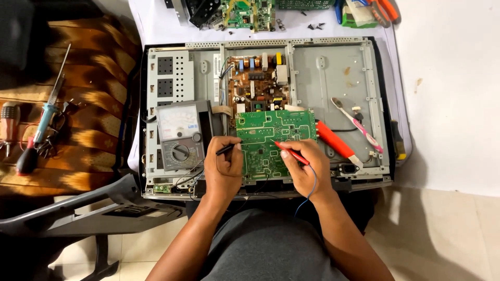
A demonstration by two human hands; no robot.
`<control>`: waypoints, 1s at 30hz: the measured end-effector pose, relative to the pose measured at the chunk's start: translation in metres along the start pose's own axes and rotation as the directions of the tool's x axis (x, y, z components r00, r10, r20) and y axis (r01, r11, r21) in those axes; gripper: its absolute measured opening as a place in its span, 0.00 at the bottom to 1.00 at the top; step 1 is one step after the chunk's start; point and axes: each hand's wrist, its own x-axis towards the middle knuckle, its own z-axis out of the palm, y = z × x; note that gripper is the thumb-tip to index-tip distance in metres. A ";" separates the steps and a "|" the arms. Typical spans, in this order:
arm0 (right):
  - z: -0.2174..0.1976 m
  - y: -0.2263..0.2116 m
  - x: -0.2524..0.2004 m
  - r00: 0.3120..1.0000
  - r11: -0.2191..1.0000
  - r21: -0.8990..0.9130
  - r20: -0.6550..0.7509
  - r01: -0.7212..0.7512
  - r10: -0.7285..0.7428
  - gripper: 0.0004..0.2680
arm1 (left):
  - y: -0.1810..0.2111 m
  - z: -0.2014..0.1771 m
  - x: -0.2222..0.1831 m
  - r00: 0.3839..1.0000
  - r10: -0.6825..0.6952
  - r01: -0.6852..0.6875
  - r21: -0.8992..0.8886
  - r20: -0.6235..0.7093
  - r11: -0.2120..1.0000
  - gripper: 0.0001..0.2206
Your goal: Test a circuit board using a multimeter to diagnose faults in a television
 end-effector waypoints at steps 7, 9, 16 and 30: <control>0.001 -0.007 0.003 1.000 1.000 0.016 0.019 -0.012 0.012 0.05 | -0.001 0.001 -0.001 1.000 -0.014 0.014 -0.041 -0.004 0.999 0.04; 0.001 -0.012 0.004 1.000 1.000 0.020 0.017 -0.007 0.007 0.05 | 0.000 0.001 -0.001 1.000 -0.006 0.007 -0.030 0.013 1.000 0.05; 0.003 -0.008 0.003 1.000 1.000 0.008 0.017 0.014 -0.014 0.06 | -0.006 0.003 -0.002 1.000 -0.006 0.006 -0.017 -0.008 1.000 0.04; 0.004 -0.013 0.005 0.999 0.999 -0.033 0.033 -0.016 0.017 0.05 | -0.010 0.003 -0.002 0.999 -0.033 0.033 0.020 -0.029 0.999 0.04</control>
